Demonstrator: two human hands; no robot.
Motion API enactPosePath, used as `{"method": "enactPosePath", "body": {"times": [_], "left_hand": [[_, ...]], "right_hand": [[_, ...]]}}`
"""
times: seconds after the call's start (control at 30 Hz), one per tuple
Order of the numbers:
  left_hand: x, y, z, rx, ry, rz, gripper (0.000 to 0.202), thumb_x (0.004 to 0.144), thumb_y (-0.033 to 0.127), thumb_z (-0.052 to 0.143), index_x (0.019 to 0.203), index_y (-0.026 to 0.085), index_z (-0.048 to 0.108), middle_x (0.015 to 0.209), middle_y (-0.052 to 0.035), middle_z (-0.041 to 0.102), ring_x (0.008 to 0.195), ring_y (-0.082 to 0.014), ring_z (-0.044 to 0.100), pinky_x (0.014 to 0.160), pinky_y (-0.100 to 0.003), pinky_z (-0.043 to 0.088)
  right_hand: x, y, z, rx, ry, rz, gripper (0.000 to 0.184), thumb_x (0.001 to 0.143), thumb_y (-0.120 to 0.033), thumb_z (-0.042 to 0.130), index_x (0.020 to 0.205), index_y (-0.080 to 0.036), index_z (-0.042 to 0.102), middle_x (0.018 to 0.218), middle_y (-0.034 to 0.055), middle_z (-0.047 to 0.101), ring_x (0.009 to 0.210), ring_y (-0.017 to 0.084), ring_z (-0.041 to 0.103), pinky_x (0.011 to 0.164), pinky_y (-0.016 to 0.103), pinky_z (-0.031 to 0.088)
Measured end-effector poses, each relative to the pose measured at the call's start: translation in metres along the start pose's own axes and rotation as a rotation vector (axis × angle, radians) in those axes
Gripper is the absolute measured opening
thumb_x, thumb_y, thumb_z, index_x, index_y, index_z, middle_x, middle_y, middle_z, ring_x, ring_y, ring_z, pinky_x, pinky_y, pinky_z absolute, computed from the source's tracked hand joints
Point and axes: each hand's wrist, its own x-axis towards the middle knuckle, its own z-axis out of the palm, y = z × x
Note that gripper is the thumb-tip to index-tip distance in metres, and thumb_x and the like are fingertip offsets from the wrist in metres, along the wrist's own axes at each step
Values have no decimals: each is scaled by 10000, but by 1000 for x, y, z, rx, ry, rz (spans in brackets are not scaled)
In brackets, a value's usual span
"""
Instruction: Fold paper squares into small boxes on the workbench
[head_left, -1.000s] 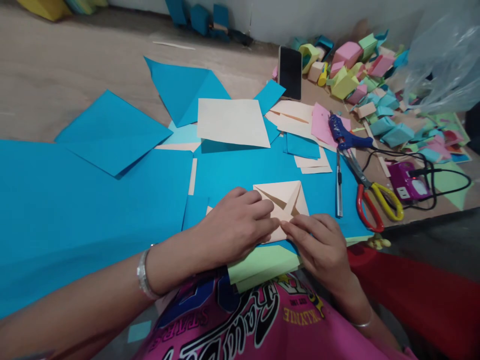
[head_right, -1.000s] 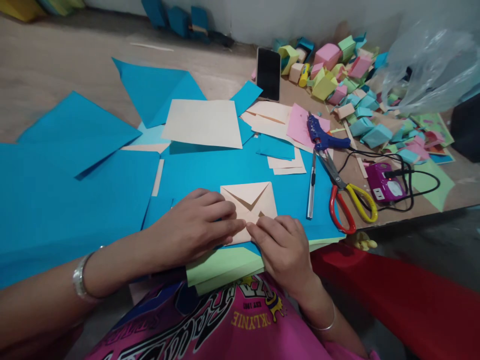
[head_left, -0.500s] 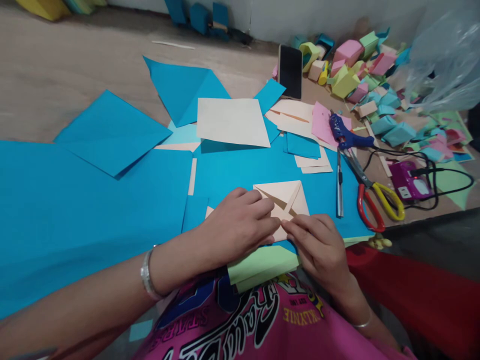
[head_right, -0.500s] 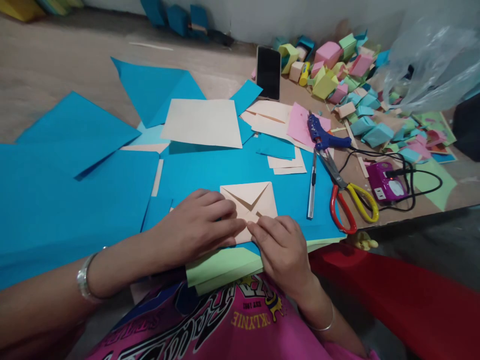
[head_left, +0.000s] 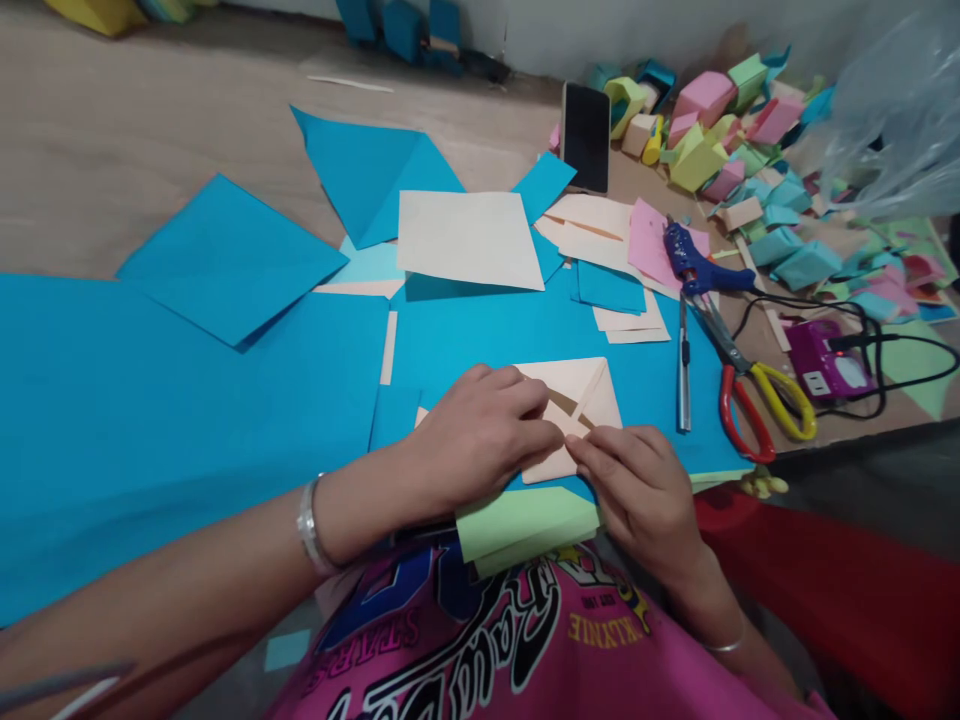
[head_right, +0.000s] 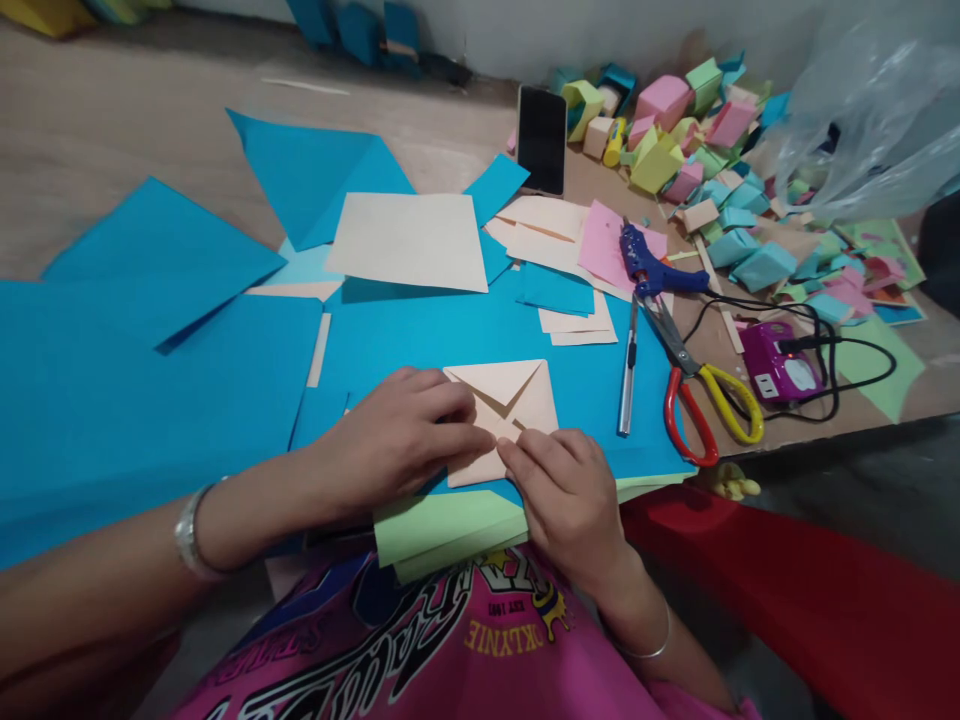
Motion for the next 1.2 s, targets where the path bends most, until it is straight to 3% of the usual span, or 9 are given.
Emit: {"method": "enactPosePath", "body": {"times": [0.17, 0.37, 0.6, 0.73, 0.87, 1.2], "left_hand": [[1, -1, 1, -3, 9, 14, 217, 939, 266, 514, 774, 205, 640, 856, -44, 577, 834, -187, 476, 648, -333, 263], [3, 3, -1, -83, -45, -59, 377, 929, 529, 470, 899, 216, 677, 926, -58, 580, 876, -210, 484, 696, -337, 293], [6, 7, 6, -125, 27, -162, 196, 905, 376, 557, 865, 227, 677, 877, -45, 561, 810, -198, 460, 659, -332, 248], [6, 6, 8, -139, 34, -168, 187, 884, 372, 584, 819, 223, 675, 863, -40, 555, 813, -200, 464, 666, -332, 249], [6, 5, 8, -148, 35, -166, 180, 882, 364, 583, 820, 223, 677, 865, -39, 557, 812, -196, 465, 662, -331, 244], [7, 5, 7, -152, 33, -167, 180, 887, 334, 560, 808, 228, 682, 850, -34, 554, 794, -191, 455, 644, -323, 221]], "right_hand": [[-5, 1, -2, -106, 11, -25, 355, 836, -105, 650, 1177, -205, 644, 1039, 65, 716, 903, 219, 581, 739, 370, 417], [-10, 2, -3, -124, 47, -58, 268, 851, -133, 649, 1103, -220, 673, 1053, 60, 723, 925, 206, 600, 764, 355, 432], [-8, 2, -2, -128, 57, -55, 278, 835, -128, 665, 1098, -217, 674, 1050, 62, 723, 924, 211, 598, 767, 359, 449], [-9, -5, -5, -79, 80, -47, 291, 851, -107, 640, 1123, -209, 662, 1058, 72, 717, 947, 213, 610, 794, 372, 447], [-10, -11, -5, -23, 25, -142, 274, 899, -132, 582, 1150, -220, 645, 1017, 55, 716, 921, 192, 604, 793, 372, 434], [-10, -10, 5, 14, -6, -157, 296, 877, -125, 622, 1167, -186, 632, 987, 56, 707, 898, 193, 556, 759, 373, 417]]}}
